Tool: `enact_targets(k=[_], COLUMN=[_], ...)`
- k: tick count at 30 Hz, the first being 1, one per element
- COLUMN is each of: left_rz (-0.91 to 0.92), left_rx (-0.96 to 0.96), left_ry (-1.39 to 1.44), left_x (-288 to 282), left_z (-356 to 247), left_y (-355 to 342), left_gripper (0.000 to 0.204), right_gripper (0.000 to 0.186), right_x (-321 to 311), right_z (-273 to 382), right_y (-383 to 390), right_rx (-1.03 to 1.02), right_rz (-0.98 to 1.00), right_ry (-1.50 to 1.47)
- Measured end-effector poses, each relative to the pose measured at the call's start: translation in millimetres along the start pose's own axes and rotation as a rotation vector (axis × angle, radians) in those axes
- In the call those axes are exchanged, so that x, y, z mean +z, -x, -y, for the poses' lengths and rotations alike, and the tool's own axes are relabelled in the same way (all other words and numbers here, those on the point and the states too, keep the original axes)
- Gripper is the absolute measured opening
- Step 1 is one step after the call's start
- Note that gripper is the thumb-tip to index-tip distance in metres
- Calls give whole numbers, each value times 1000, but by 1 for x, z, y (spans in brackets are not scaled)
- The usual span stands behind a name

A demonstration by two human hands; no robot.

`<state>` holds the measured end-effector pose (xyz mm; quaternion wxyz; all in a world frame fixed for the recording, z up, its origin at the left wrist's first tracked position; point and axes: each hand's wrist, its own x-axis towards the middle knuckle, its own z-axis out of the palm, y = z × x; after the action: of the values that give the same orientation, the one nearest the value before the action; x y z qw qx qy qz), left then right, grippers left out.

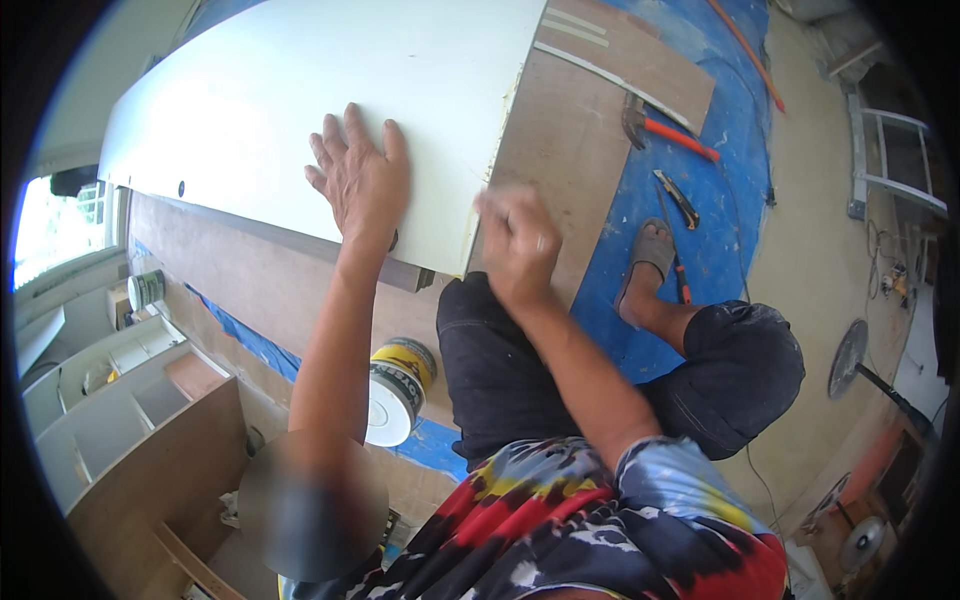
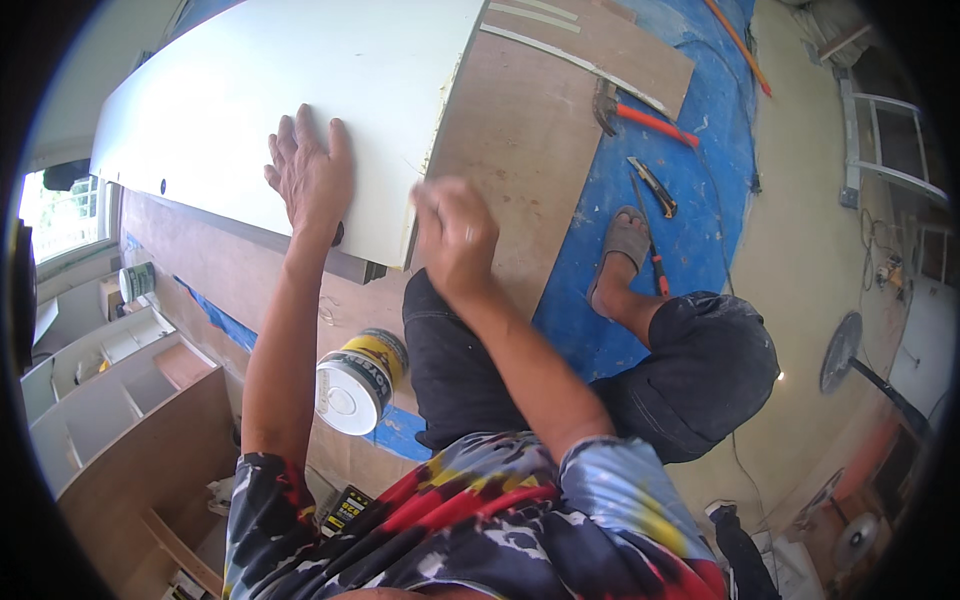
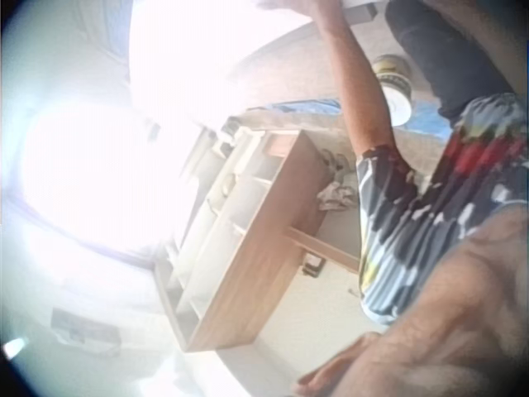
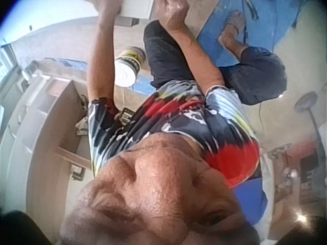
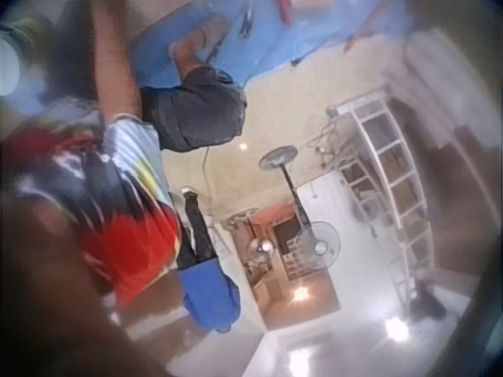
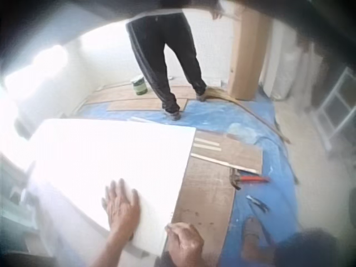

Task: The person kneels on the floor and uses a utility knife to trim the edge of a white cabinet door. They then use a metal file to smooth the cut edge and remove loose material by hand.

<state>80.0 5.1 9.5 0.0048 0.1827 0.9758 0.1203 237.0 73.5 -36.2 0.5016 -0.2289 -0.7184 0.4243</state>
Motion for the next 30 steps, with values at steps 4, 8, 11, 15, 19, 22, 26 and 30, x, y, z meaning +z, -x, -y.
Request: enact_targets(k=[4,8,11,15,19,22,26,30], left_rz=[12,8,9,7,2,-15,-20,-13], left_rx=[6,10,12,25,31,39,41,23], left_ry=[11,3,9,20,27,32,35,29], left_x=[0,0,-1,-1,0,1,0,0], left_z=[2,1,1,1,2,2,2,1], left_y=[1,0,0,0,1,1,2,2], left_gripper=[68,69,69,69,69,69,69,68], right_gripper=[4,15,33,23,24,20,7,14], right_x=[-2,20,38,49,44,29,-3,-38], right_z=[-1,-72,-134,-181,-167,-117,-19,55], right_y=[4,-87,-170,-239,-223,-156,-34,44], right_rx=[112,125,61,-49,-180,-168,-13,65], right_rz=[42,-36,-94,-94,-60,63,215,389], right_ry=[24,194,249,388,389,481,314,60])
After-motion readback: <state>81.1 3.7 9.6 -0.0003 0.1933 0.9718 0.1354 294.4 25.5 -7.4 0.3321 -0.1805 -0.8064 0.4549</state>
